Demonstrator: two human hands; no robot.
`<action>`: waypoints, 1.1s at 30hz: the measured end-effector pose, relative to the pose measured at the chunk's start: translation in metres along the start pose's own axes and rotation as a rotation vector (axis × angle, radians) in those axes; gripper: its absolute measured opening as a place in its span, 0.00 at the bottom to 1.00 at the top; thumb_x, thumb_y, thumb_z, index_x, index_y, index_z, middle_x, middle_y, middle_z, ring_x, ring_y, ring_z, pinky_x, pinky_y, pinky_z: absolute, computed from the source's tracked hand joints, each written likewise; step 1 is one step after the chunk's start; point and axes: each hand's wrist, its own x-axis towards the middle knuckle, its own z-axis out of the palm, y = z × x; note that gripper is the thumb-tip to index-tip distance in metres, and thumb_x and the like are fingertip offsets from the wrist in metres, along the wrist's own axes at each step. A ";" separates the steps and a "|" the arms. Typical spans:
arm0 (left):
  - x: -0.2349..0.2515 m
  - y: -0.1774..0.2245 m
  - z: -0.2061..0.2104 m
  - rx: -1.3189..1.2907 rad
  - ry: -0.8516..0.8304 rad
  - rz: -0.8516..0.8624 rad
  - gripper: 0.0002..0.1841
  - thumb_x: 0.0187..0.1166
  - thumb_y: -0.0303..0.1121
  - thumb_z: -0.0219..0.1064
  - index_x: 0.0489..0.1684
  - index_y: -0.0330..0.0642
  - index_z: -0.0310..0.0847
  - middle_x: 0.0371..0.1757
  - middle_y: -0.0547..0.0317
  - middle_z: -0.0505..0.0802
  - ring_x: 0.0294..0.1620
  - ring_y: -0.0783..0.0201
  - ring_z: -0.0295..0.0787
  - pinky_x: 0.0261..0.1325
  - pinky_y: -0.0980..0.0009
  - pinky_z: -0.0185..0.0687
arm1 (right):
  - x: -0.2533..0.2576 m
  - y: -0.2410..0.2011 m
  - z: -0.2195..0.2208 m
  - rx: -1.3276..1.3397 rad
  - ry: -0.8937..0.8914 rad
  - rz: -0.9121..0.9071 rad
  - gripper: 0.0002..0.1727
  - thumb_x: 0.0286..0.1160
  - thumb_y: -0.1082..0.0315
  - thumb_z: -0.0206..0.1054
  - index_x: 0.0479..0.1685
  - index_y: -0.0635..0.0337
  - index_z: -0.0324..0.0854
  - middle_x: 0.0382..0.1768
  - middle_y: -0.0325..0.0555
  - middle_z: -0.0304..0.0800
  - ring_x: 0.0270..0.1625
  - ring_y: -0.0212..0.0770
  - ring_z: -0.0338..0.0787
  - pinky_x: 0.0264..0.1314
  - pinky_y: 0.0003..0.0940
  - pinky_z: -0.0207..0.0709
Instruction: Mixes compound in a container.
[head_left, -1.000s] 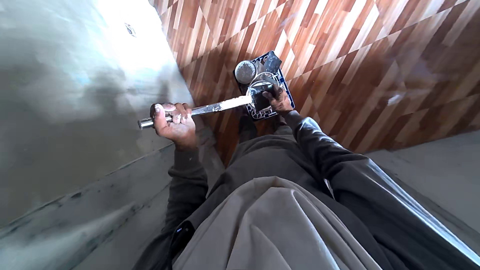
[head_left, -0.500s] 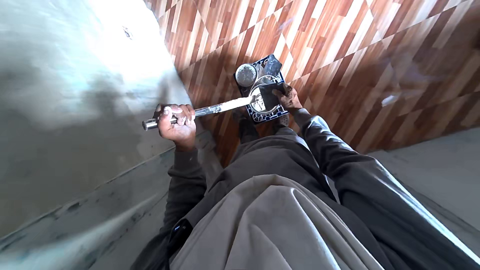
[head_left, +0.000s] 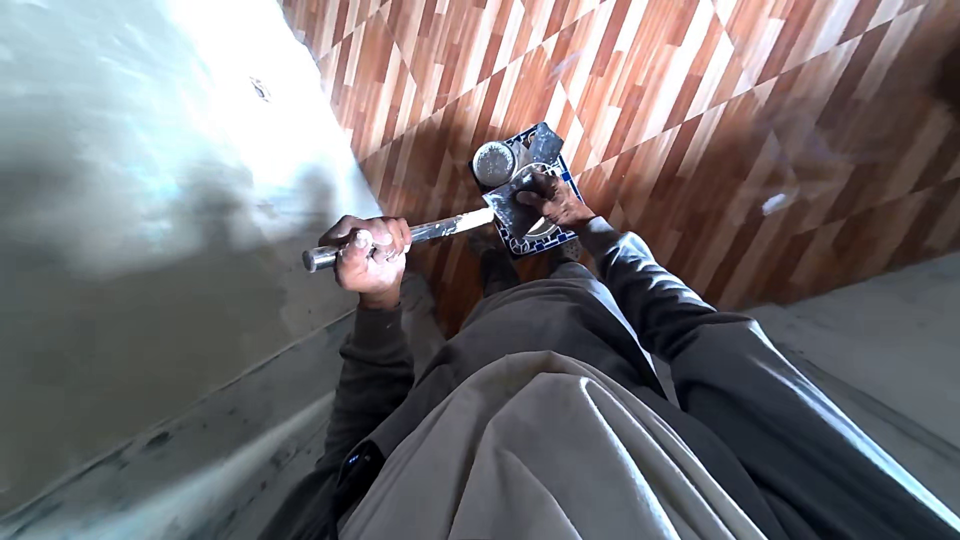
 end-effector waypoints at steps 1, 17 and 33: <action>-0.001 0.001 -0.001 0.004 0.001 -0.003 0.14 0.80 0.40 0.65 0.21 0.48 0.80 0.09 0.69 0.75 0.10 0.70 0.70 0.19 0.71 0.74 | -0.001 0.017 -0.002 -0.029 0.013 0.036 0.17 0.77 0.59 0.70 0.55 0.63 0.86 0.47 0.51 0.93 0.53 0.42 0.92 0.65 0.49 0.82; -0.004 -0.001 0.040 0.052 -0.317 -0.001 0.12 0.83 0.39 0.65 0.29 0.45 0.84 0.19 0.64 0.83 0.22 0.67 0.81 0.29 0.70 0.80 | -0.004 -0.050 -0.033 0.179 -0.162 -0.059 0.10 0.74 0.67 0.73 0.50 0.60 0.89 0.41 0.40 0.96 0.43 0.30 0.93 0.55 0.33 0.87; -0.010 0.016 0.029 0.048 -0.138 0.036 0.11 0.83 0.40 0.65 0.30 0.50 0.86 0.17 0.67 0.82 0.18 0.69 0.78 0.26 0.70 0.78 | -0.014 0.093 -0.028 -0.115 0.035 0.165 0.16 0.81 0.62 0.68 0.59 0.64 0.86 0.50 0.58 0.92 0.55 0.50 0.91 0.67 0.54 0.79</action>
